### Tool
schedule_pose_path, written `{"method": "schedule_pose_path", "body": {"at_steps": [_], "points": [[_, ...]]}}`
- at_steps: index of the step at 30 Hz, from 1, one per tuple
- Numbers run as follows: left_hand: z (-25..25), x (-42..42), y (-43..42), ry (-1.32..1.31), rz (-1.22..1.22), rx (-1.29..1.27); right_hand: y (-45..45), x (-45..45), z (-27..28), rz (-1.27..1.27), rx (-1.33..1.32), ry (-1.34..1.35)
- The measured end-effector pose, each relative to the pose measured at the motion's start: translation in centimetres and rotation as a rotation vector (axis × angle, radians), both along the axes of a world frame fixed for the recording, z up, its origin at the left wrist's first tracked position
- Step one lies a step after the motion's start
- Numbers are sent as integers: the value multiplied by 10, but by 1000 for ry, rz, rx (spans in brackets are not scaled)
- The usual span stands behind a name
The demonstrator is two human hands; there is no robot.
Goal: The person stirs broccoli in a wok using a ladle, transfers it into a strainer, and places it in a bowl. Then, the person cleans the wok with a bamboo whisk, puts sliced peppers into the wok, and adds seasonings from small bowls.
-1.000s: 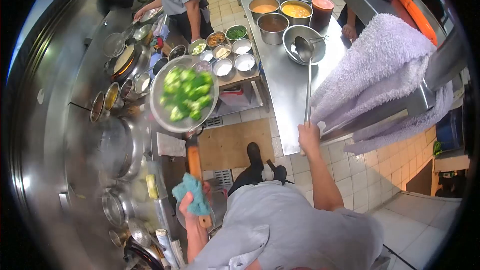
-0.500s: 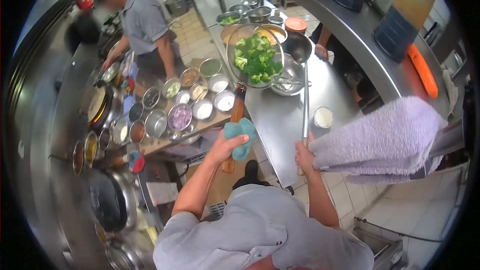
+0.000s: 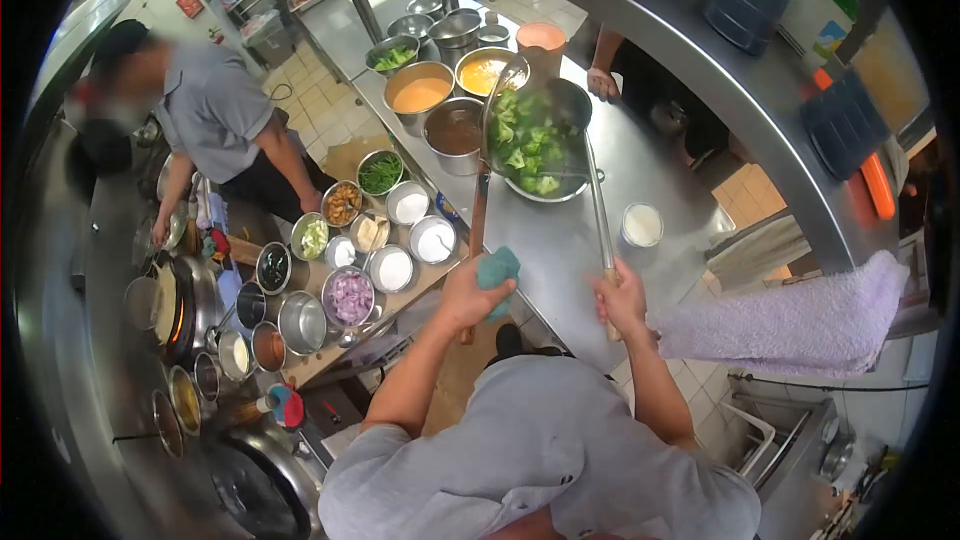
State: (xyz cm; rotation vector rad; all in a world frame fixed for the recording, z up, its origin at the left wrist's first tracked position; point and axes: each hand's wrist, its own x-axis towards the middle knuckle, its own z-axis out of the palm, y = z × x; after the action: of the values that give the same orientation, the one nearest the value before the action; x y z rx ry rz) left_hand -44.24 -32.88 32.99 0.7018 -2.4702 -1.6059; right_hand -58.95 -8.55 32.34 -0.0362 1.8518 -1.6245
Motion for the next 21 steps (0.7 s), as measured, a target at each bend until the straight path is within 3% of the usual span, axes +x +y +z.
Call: {"method": "schedule_pose_path", "body": {"at_steps": [7, 15, 19, 21], "points": [[-3, -14, -7, 23, 23, -382, 19, 13, -15, -47, 47, 28], [22, -14, -6, 23, 4, -149, 25, 19, -17, -21, 149, 136], [33, -8, 0, 2, 19, -12, 37, 11, -66, 31, 198, 359], [25, -4, 0, 59, -2, -127, 39, 10, -75, 26, 207, 394]]}}
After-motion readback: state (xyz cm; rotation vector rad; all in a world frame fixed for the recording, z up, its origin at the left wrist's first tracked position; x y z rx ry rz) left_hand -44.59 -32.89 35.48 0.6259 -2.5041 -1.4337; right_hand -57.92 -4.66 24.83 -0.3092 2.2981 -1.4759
